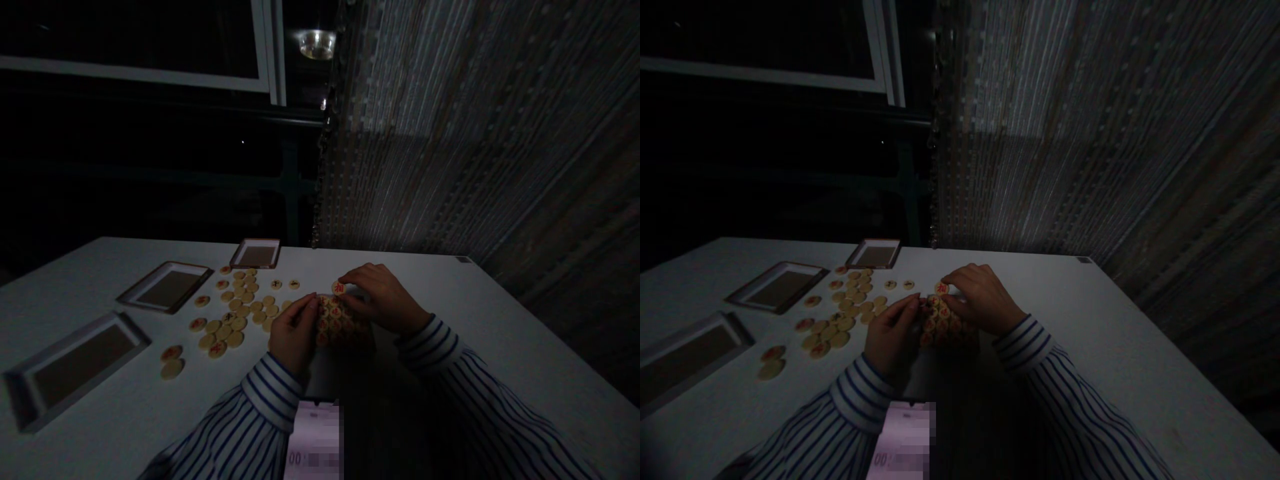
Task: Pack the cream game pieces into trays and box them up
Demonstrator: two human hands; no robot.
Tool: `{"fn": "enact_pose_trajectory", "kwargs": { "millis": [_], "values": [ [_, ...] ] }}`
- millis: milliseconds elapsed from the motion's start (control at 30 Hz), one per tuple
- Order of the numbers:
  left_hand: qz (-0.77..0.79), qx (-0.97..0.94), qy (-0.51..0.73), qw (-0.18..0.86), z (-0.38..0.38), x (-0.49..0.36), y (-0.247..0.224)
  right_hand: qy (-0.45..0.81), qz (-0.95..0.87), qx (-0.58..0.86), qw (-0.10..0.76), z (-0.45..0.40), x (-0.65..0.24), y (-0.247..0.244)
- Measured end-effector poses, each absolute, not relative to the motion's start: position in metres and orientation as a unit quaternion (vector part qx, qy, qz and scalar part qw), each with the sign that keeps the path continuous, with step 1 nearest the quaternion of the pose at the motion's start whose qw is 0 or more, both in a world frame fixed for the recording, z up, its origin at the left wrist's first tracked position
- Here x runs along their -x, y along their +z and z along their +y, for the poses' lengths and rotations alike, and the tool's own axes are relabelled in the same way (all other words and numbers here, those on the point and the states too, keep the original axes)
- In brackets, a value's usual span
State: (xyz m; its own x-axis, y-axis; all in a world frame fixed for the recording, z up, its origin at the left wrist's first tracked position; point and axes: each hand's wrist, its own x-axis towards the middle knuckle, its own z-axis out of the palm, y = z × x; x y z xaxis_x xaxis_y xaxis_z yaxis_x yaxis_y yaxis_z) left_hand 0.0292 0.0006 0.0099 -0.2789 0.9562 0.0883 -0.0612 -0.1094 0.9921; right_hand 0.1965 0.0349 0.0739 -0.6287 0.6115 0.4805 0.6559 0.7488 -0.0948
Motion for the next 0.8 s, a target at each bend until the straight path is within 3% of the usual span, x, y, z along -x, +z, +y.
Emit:
{"fn": "enact_pose_trajectory", "kwargs": {
  "millis": [333,800],
  "values": [
    [0.547,-0.469,0.593,0.359,0.004,-0.026,0.003,-0.010,-0.885,0.403,0.235,0.045,-0.208,0.072],
    [0.571,-0.497,0.565,0.327,0.003,-0.026,0.002,0.012,-0.878,0.467,0.101,0.055,-0.211,0.053]
  ]
}}
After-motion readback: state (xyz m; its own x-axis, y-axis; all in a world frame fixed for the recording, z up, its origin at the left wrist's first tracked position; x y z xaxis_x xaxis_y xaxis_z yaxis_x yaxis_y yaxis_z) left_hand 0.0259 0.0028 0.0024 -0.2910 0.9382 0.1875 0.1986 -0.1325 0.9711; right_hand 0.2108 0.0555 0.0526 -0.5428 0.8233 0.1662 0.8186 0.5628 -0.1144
